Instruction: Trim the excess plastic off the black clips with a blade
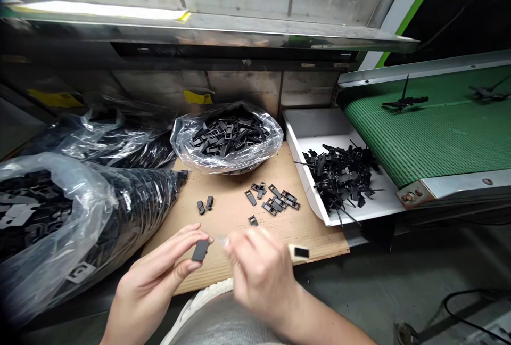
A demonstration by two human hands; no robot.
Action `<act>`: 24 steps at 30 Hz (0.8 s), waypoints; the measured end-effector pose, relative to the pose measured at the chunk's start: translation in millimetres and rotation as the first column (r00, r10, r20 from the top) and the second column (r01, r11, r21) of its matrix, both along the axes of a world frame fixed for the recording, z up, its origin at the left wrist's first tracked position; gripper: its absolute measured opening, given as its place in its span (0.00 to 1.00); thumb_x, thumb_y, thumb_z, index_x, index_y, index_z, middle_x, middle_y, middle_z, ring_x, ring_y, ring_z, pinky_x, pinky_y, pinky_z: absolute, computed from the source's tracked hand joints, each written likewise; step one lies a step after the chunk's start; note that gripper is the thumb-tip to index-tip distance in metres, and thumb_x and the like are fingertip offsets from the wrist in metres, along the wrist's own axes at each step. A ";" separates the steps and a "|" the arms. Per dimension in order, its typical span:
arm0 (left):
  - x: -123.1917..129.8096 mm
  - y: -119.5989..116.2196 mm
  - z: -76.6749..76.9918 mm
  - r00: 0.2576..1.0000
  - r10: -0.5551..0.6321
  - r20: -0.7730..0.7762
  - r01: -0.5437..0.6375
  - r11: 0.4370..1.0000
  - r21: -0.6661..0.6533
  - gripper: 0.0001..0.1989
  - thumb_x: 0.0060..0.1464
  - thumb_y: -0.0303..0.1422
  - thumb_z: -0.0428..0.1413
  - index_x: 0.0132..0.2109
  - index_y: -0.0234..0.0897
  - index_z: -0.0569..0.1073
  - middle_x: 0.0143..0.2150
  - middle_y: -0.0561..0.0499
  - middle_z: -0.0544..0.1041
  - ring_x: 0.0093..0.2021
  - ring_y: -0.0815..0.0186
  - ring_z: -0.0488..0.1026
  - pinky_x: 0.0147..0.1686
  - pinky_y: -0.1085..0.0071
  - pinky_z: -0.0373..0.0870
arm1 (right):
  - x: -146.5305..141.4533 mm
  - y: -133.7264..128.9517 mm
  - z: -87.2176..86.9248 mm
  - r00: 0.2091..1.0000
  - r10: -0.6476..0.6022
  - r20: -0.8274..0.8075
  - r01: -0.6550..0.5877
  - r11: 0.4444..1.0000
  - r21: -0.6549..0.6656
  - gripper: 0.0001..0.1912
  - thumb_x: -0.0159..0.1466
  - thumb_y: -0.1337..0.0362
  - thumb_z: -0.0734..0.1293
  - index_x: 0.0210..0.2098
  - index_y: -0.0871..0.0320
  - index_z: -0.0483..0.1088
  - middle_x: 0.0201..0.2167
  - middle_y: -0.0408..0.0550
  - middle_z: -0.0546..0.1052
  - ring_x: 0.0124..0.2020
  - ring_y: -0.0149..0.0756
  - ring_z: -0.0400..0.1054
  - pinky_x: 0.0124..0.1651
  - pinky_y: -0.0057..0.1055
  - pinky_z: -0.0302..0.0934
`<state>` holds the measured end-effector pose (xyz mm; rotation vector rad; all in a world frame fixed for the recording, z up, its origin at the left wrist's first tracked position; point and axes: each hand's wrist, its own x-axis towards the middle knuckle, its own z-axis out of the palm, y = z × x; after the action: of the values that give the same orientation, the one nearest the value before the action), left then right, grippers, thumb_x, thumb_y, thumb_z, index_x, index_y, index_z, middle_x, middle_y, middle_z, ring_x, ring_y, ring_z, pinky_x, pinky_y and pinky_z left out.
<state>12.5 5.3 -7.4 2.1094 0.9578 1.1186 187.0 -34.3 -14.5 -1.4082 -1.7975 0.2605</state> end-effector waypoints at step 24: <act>3.7 -3.5 2.4 0.995 0.092 0.050 -0.085 0.989 -0.125 0.10 0.50 0.28 0.55 0.41 0.41 0.75 0.38 0.52 0.78 0.37 0.67 0.75 0.37 0.79 0.70 | -16.1 -2.9 20.2 0.907 0.193 -0.374 -0.289 0.931 -0.222 0.14 0.63 0.69 0.57 0.24 0.59 0.68 0.19 0.42 0.67 0.22 0.29 0.60 0.26 0.25 0.53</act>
<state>16.3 1.9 -5.0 1.9450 1.0746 1.1261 170.9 -37.2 5.7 -1.2209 -1.6795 0.8660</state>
